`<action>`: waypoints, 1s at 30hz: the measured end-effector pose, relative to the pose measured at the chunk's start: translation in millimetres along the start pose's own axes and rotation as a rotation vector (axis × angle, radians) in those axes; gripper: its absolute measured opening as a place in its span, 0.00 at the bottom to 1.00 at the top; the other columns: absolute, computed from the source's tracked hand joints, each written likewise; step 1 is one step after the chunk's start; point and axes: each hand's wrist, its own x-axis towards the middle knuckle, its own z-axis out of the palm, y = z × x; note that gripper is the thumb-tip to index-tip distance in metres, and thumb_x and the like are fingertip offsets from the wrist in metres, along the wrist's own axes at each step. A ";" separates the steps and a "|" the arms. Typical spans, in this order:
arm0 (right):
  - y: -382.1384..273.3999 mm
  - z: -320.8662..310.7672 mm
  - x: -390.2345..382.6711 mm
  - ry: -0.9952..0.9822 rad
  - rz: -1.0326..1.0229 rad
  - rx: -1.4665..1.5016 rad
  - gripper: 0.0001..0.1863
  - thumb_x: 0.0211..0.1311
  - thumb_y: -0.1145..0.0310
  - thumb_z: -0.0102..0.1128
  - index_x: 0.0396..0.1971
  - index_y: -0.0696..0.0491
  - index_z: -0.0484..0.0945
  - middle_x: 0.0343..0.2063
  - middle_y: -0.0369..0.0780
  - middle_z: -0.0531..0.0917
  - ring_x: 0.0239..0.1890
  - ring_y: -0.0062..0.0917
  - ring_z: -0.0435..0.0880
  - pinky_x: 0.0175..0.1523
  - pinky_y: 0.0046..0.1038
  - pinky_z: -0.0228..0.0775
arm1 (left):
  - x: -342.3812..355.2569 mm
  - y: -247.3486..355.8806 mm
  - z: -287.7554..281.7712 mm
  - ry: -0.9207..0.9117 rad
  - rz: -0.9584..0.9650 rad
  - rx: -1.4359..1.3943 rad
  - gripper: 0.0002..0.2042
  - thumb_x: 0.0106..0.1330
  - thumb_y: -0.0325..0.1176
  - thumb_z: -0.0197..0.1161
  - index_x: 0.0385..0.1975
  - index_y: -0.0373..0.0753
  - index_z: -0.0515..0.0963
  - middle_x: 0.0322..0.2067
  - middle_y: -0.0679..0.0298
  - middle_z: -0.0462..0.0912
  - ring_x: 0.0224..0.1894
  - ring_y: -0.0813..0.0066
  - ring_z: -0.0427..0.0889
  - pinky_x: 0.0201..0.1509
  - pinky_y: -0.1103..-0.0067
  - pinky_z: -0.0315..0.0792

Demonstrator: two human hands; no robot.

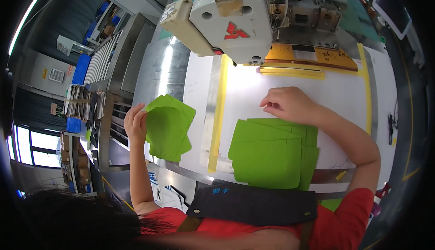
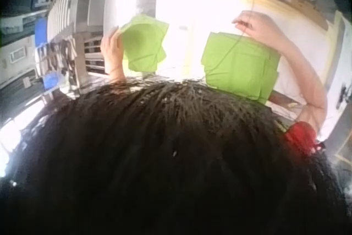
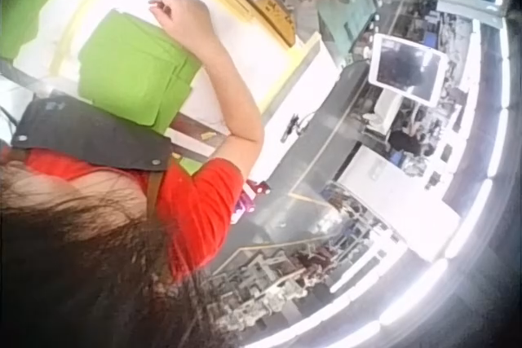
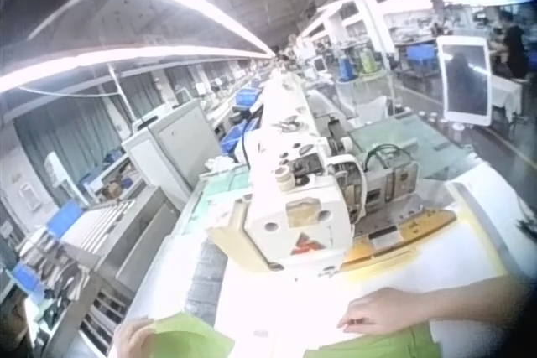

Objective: Sewing green fabric pieces using an industrial sewing machine.

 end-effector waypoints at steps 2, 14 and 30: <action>-4.2 12.4 16.4 0.134 -0.240 -0.164 0.18 0.57 0.65 0.62 0.49 0.48 0.77 0.46 0.35 0.78 0.46 0.27 0.78 0.50 0.30 0.71 | 5.5 2.5 -5.8 0.022 0.012 -0.074 0.04 0.56 0.23 0.64 0.30 0.38 0.76 0.27 0.62 0.83 0.29 0.62 0.83 0.37 0.72 0.77; -14.1 57.2 84.0 -0.037 -0.597 -0.787 0.19 0.55 0.68 0.56 0.48 0.52 0.74 0.51 0.37 0.77 0.55 0.29 0.76 0.59 0.33 0.67 | 113.2 72.2 97.6 -0.753 -0.439 -0.738 0.06 0.64 0.31 0.61 0.37 0.38 0.80 0.24 0.57 0.82 0.27 0.65 0.82 0.33 0.74 0.73; 68.5 -35.1 -55.2 0.564 -0.062 -0.843 0.12 0.51 0.71 0.56 0.37 0.54 0.80 0.33 0.36 0.75 0.39 0.26 0.74 0.41 0.28 0.66 | 126.5 220.8 99.6 -0.444 0.344 -0.744 0.19 0.58 0.36 0.65 0.49 0.41 0.76 0.54 0.58 0.75 0.57 0.59 0.74 0.58 0.66 0.69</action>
